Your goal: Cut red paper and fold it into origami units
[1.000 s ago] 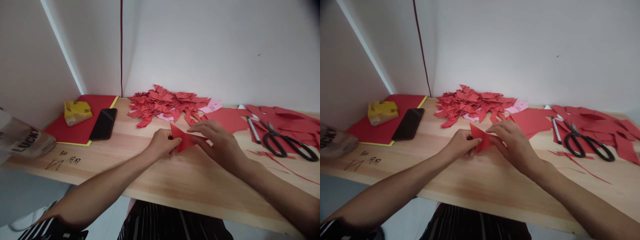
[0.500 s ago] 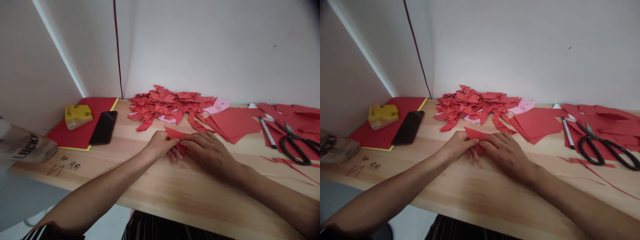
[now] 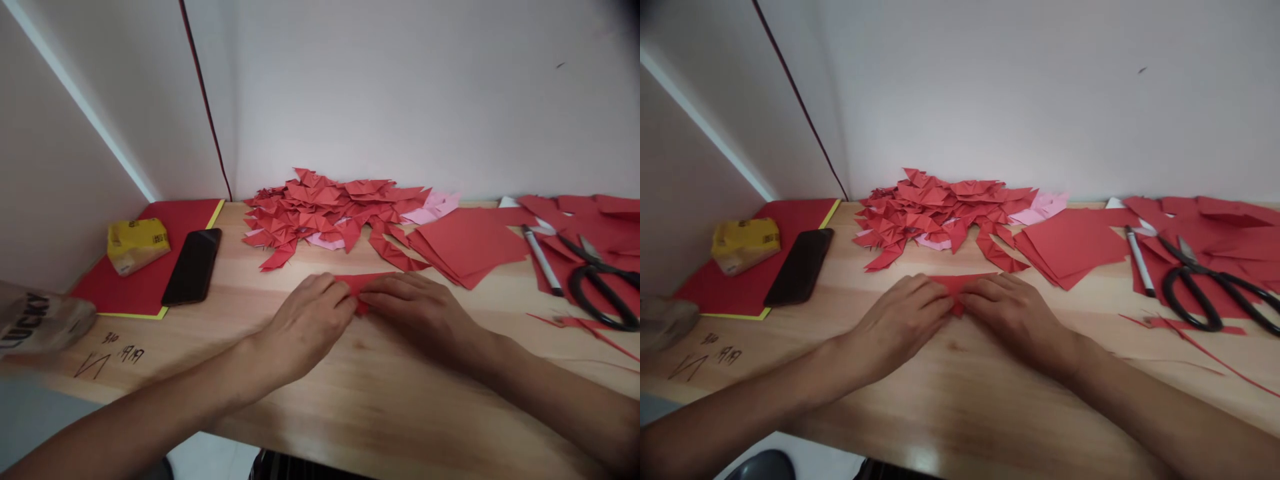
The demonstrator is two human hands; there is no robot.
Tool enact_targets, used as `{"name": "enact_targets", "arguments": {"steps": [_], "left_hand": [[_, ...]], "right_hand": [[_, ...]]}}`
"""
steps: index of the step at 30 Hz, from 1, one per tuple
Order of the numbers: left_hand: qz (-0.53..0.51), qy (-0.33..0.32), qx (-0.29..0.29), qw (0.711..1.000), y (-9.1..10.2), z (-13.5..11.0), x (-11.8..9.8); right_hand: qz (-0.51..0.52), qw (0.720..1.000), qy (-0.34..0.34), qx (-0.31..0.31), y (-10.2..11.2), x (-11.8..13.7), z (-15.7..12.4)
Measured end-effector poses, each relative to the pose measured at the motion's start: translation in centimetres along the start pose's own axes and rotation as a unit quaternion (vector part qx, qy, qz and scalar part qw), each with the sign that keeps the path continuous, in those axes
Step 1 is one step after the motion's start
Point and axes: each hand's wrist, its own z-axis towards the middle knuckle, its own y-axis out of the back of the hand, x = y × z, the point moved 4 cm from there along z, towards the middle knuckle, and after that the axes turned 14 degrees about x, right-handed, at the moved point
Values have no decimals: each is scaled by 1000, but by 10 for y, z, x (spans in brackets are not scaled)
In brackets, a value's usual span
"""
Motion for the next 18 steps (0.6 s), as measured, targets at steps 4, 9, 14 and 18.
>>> {"name": "enact_targets", "arguments": {"steps": [4, 9, 14, 18], "left_hand": [[-69, 16, -10, 997, -18, 7, 10], [-170, 35, -71, 982, -17, 11, 23], [-189, 76, -68, 977, -16, 12, 28], [-174, 98, -57, 978, -16, 14, 30]], "right_hand": [[71, 996, -48, -20, -1, -6, 4], [110, 984, -140, 1, -6, -15, 10], [51, 980, -190, 23, -9, -17, 10], [-8, 982, -186, 24, -10, -15, 13]]}}
